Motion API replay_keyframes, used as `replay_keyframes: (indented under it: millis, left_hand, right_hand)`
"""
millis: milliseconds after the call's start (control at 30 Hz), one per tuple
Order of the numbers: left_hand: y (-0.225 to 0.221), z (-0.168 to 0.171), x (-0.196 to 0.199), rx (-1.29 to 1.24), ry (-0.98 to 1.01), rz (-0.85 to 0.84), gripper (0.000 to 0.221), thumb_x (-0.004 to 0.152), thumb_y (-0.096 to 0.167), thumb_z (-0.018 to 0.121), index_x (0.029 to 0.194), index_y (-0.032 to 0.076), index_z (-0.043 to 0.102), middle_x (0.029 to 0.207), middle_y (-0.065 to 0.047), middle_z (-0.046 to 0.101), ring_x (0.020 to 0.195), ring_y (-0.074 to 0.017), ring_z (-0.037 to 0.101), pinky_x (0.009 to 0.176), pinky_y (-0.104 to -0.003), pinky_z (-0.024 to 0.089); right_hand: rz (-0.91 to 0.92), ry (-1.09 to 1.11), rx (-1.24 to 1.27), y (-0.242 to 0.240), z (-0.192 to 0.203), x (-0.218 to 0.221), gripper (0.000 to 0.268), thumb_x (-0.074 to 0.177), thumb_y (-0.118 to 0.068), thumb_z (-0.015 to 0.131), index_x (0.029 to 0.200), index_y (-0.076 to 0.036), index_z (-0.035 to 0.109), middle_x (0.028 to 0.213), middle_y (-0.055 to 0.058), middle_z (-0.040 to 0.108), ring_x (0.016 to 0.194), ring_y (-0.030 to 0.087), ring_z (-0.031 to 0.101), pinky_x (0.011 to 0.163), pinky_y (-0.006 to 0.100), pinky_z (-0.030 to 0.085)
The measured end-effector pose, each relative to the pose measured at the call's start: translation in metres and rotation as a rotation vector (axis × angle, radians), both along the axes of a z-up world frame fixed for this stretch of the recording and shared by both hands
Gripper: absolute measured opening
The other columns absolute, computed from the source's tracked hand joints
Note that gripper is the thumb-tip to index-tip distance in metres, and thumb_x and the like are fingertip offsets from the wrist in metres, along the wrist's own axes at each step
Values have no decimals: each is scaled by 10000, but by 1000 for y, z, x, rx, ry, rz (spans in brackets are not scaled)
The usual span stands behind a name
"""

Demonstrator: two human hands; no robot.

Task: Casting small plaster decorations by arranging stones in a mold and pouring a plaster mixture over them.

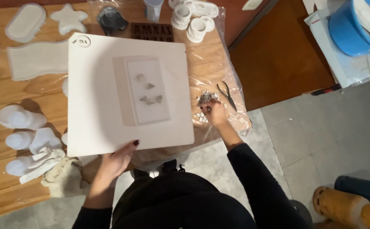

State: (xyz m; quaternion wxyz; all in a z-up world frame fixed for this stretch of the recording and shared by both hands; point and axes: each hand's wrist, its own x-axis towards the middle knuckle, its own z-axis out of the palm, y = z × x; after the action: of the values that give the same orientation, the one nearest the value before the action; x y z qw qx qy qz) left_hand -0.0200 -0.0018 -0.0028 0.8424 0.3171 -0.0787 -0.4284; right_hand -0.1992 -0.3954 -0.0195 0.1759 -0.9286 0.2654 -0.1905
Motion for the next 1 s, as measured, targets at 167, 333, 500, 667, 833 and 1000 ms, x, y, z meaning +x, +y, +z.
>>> replay_keyframes:
  millis: [167,333,500,667,833,1000]
  left_hand:
    - [4,11,4,12,10,-22,346,904,-189,589,1216,-41,615,1192,-147,653,1093,-255,668,968,-357,567]
    - [1,21,3,16,38,-29,318,891,-181,593,1171,-38,642,1135,-145,675,1022,-230,691,883,-319,583]
    - [6,-2,3,-36,-2,-51,236,927,-195,620,1118,-66,673,1064,-157,698,896,-199,689,746,-265,566]
    - [2,17,0,-8,21,-49,216,923,-179,621,1091,-59,681,1010,-140,702,824,-170,679,686,-244,553]
    - [4,11,2,-12,23,-39,225,916,-178,614,1093,-53,678,1011,-141,706,843,-178,691,708,-249,565]
    - [5,9,2,-6,19,-44,237,921,-188,604,1106,-59,678,1029,-152,713,868,-191,703,731,-255,576]
  right_hand:
    - [-117,126,58,-4,-18,-28,124,775,-137,779,865,-215,816,881,85,719,760,297,709,700,410,588]
    - [-122,122,-3,7,-34,-36,119,768,-155,788,877,-190,821,871,97,701,795,316,694,764,420,586]
    - [-153,151,5,16,-22,-26,122,736,-182,808,857,-188,819,895,88,711,811,316,699,769,422,582]
    - [-146,106,107,36,0,-30,106,849,-176,749,932,-184,815,1001,67,725,838,270,725,754,381,590]
    - [-101,69,-17,59,-8,-38,199,723,-246,830,895,-148,805,1042,105,718,817,296,720,641,392,575]
    - [-139,-77,-52,58,-26,-38,79,835,-204,759,883,-144,779,1056,63,774,856,284,742,716,363,589]
